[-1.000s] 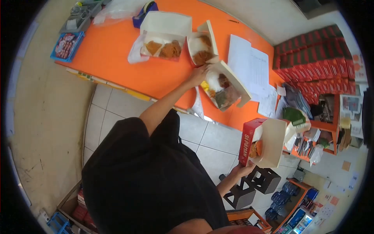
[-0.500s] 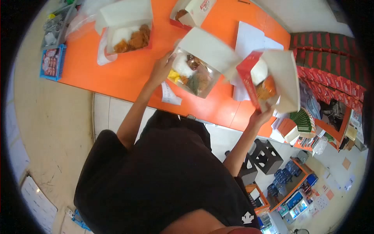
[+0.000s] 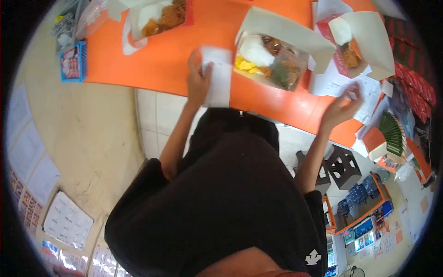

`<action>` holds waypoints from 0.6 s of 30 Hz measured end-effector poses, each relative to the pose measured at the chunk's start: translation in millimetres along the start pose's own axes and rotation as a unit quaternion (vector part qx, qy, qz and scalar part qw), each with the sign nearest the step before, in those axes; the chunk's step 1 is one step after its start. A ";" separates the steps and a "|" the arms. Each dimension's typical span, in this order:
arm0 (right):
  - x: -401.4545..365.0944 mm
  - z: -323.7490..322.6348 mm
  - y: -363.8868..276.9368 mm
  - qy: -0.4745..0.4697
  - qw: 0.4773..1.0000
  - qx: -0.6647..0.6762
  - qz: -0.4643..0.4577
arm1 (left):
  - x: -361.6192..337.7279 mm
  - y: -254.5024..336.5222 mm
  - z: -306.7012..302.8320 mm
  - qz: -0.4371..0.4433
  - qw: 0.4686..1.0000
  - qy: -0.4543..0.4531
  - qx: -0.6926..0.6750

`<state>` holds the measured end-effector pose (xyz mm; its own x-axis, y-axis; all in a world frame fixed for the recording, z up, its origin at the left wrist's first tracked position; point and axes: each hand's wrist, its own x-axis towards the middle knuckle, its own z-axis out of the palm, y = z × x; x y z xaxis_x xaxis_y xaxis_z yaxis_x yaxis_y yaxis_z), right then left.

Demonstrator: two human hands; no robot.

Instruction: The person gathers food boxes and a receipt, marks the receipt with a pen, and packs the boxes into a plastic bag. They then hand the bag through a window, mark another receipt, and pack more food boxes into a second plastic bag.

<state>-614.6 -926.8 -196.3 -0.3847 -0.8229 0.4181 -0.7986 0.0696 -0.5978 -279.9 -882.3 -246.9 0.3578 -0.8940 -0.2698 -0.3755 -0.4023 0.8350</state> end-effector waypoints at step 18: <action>-98.5 65.4 -86.4 -0.225 0.950 0.084 -0.200 | -24.9 -25.4 63.9 0.206 0.974 -0.027 0.091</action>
<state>-477.5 -888.6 -230.6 0.2010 -0.9249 0.3226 -0.7395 -0.3593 -0.5693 -334.0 -862.5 -292.0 0.1020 -0.9940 0.0407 -0.6247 -0.0322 0.7802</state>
